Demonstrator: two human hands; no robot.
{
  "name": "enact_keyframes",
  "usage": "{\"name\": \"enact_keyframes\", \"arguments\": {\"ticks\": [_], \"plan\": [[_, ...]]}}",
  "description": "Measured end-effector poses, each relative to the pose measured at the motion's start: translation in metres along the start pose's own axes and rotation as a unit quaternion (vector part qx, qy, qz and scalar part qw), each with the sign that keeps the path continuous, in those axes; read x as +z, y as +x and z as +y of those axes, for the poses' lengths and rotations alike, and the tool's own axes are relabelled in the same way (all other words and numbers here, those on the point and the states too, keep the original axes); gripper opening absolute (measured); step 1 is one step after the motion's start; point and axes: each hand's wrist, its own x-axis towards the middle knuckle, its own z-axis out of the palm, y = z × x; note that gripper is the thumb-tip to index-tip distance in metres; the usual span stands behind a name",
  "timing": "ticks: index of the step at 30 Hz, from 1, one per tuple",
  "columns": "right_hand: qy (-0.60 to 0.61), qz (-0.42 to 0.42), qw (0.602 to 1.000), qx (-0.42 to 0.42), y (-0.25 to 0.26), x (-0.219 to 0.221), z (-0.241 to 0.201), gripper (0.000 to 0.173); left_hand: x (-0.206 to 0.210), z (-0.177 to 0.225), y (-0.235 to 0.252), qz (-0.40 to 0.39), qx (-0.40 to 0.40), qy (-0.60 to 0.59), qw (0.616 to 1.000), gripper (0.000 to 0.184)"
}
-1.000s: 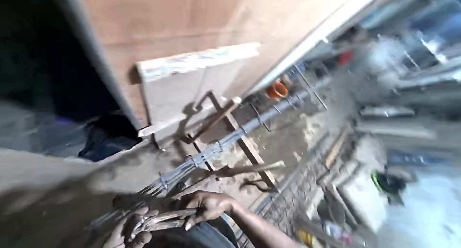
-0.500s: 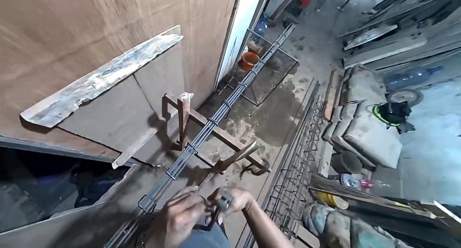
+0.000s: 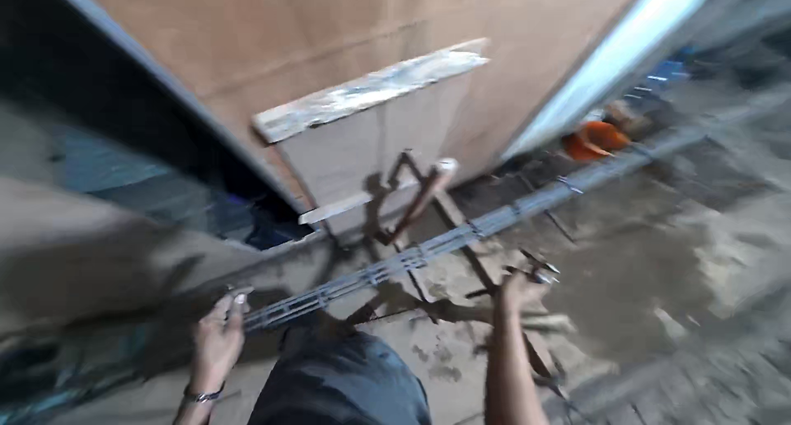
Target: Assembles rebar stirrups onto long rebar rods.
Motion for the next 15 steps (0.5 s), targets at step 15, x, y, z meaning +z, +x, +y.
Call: {"name": "enact_keyframes", "arguments": {"ticks": [15], "plan": [[-0.178,-0.025,0.98,-0.084,-0.018,0.048,0.03,0.069,-0.022,-0.094,-0.106,-0.045,-0.179,-0.064,0.981,0.035]]}}
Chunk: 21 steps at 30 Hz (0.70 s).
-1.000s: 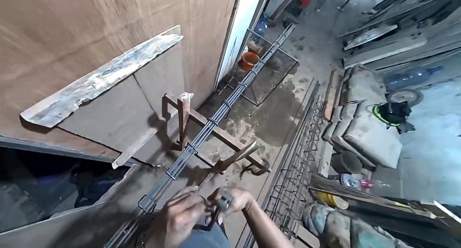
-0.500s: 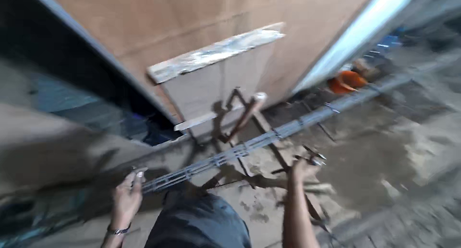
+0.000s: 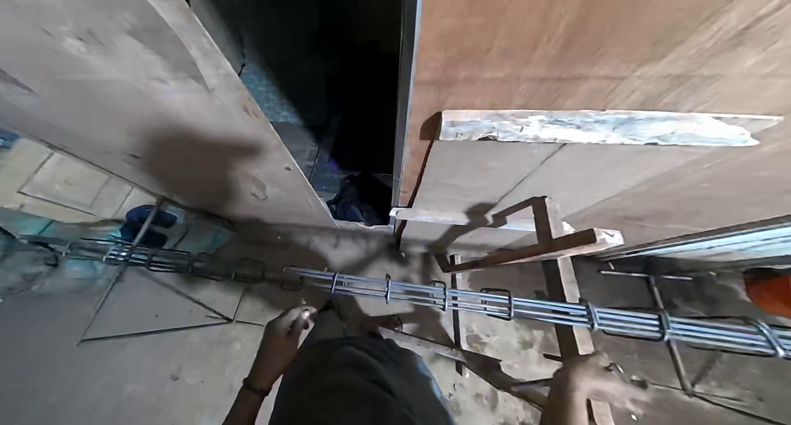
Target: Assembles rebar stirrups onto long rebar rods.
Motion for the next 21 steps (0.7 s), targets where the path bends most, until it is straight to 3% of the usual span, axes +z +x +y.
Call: {"name": "enact_keyframes", "arguments": {"ticks": [2,4,6,8,10,15,18,21], "plan": [[0.07,-0.085,0.982,-0.155,-0.055,-0.009,-0.035,0.052,0.014,0.003,0.008,-0.036,0.055,0.001,0.998,0.036],[0.109,-0.263,0.923,-0.258,-0.12,-0.014,-0.063,0.036,0.024,0.011,0.015,-0.081,0.089,-0.005,0.993,0.035],[0.142,-0.44,0.836,-0.294,-0.197,-0.017,-0.088,0.031,0.031,0.021,0.021,-0.129,0.104,0.004,0.986,0.034],[0.162,-0.584,0.743,-0.283,-0.263,-0.019,-0.101,0.038,0.032,0.031,0.024,-0.185,0.108,0.021,0.977,0.035],[0.174,-0.635,0.701,-0.273,-0.312,-0.019,-0.109,0.041,0.028,0.043,0.024,-0.228,0.124,0.031,0.965,0.036],[0.243,-0.558,0.743,-0.277,-0.363,-0.019,-0.096,0.01,0.017,0.034,0.022,-0.272,0.158,0.017,0.949,0.033],[0.304,-0.521,0.783,-0.149,-0.381,-0.029,-0.092,0.014,0.012,0.01,0.019,-0.271,0.179,0.04,0.945,0.037],[0.333,-0.462,0.822,0.019,-0.401,-0.031,-0.089,0.02,0.016,-0.019,0.011,-0.216,0.269,0.017,0.938,0.03]]}}
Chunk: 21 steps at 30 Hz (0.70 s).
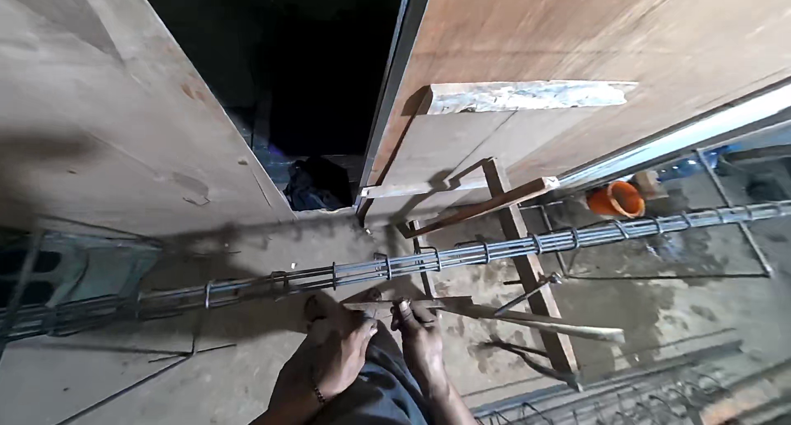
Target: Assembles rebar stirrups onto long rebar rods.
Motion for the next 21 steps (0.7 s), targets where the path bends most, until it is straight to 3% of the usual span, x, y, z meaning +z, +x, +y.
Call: {"name": "enact_keyframes", "arguments": {"ticks": [3,7,9,10,12,14,18,21], "plan": [[0.041,0.081,0.994,0.065,-0.005,0.011,0.015,0.021,0.009,-0.014,-0.01,-0.026,-0.008,-0.101,0.995,0.033],[-0.085,0.03,0.995,0.051,0.021,0.012,0.042,0.024,0.017,-0.061,-0.002,-0.022,-0.21,-0.212,0.954,0.045],[-0.267,-0.005,0.964,-0.011,0.04,0.008,0.06,0.027,0.032,-0.097,0.007,0.064,-0.306,-0.323,0.893,0.039],[-0.336,-0.015,0.942,-0.006,0.05,0.008,0.068,0.028,0.039,-0.111,0.014,0.114,-0.349,-0.392,0.844,0.035],[-0.379,-0.027,0.924,0.052,0.065,0.012,0.085,0.03,0.045,-0.131,0.03,0.191,-0.413,-0.514,0.727,0.033],[-0.347,-0.017,0.927,0.141,0.075,0.017,0.107,0.031,0.051,-0.149,0.043,0.25,-0.433,-0.567,0.655,0.034],[-0.273,-0.005,0.937,0.217,0.095,0.027,0.136,0.03,0.061,-0.168,0.063,0.35,-0.403,-0.607,0.588,0.04],[-0.212,-0.004,0.944,0.251,0.102,0.031,0.149,0.031,0.064,-0.172,0.067,0.377,-0.38,-0.619,0.575,0.037]]}}
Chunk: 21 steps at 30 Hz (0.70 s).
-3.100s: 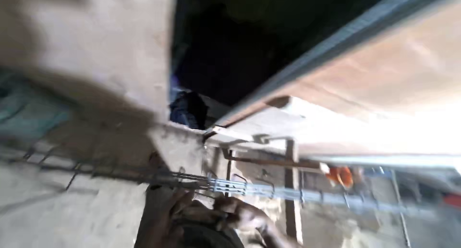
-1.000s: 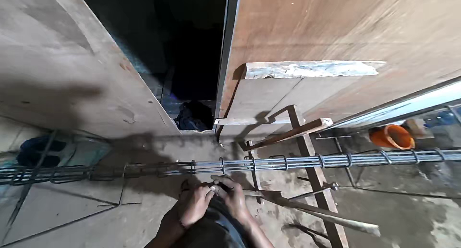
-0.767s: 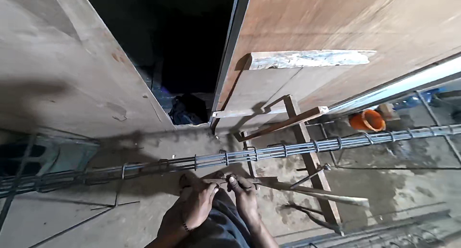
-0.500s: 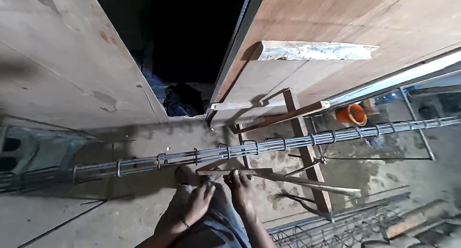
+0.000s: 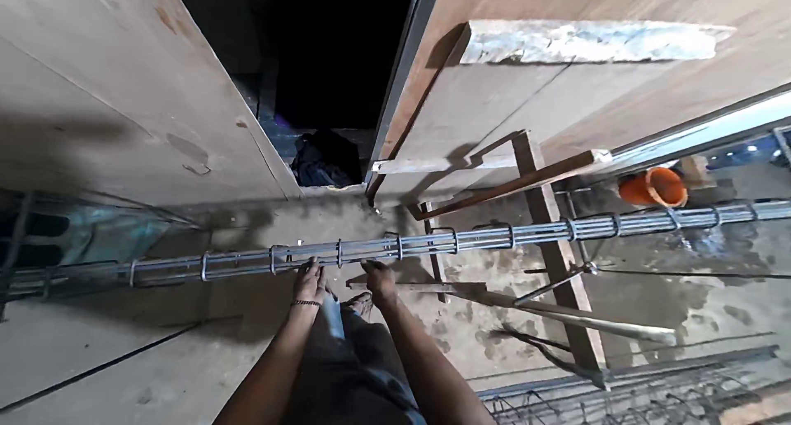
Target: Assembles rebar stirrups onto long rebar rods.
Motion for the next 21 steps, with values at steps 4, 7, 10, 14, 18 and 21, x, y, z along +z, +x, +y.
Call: {"name": "enact_keyframes", "arguments": {"ticks": [4,7,10,14,18,21], "plan": [[0.008,-0.009,1.0,-0.009,0.005,0.001,0.01,0.032,-0.004,-0.005,0.003,0.0,0.022,0.013,1.0,0.044],[-0.085,-0.047,0.994,-0.058,0.002,0.0,0.015,0.038,-0.004,-0.006,0.003,0.001,0.044,0.029,0.999,0.043],[-0.166,-0.086,0.972,-0.142,-0.003,-0.002,0.027,0.038,-0.001,-0.007,0.001,0.019,0.057,0.042,0.997,0.039],[-0.223,-0.03,0.955,-0.195,-0.014,-0.001,0.036,0.034,-0.003,-0.012,0.006,0.018,0.062,0.041,0.997,0.039],[-0.266,0.106,0.906,-0.312,-0.022,0.013,0.016,0.028,-0.013,-0.014,0.014,-0.015,0.039,0.053,0.998,0.04],[-0.308,0.074,0.896,-0.311,-0.014,0.028,-0.016,0.034,-0.022,-0.018,0.023,-0.058,0.025,0.066,0.996,0.037]]}}
